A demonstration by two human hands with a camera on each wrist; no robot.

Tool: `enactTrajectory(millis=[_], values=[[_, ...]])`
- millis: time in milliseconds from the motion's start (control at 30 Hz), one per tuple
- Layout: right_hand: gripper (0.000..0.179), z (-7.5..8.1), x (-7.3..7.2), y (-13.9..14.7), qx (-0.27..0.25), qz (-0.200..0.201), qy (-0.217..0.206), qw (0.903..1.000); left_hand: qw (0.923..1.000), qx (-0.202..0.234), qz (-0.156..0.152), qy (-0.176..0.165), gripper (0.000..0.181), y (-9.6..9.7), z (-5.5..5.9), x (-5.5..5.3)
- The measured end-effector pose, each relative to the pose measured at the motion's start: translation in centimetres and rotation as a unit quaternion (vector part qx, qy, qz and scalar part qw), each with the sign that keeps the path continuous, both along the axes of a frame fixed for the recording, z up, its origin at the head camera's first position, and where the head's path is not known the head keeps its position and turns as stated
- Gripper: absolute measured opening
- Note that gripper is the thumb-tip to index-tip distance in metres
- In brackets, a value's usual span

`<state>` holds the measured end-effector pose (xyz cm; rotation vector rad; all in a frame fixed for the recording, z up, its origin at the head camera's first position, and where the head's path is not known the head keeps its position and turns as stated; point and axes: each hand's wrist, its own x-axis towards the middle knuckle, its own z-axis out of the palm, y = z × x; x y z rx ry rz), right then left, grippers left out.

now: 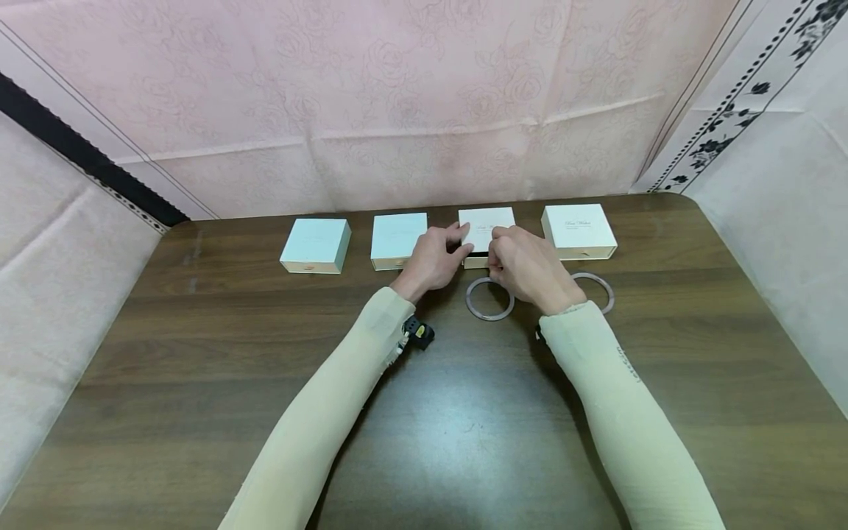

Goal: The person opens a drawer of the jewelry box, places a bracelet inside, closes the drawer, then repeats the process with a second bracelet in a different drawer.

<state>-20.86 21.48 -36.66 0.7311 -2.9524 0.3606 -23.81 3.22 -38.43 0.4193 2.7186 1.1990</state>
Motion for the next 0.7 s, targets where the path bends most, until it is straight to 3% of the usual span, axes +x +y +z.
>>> enactTrajectory(millis=[700], values=[[0.011, 0.09, -0.04, -0.09, 0.009, 0.002, 0.003, 1.0, 1.0, 0.001, -0.006, 0.002, 0.048, -0.03, -0.17, -0.1]])
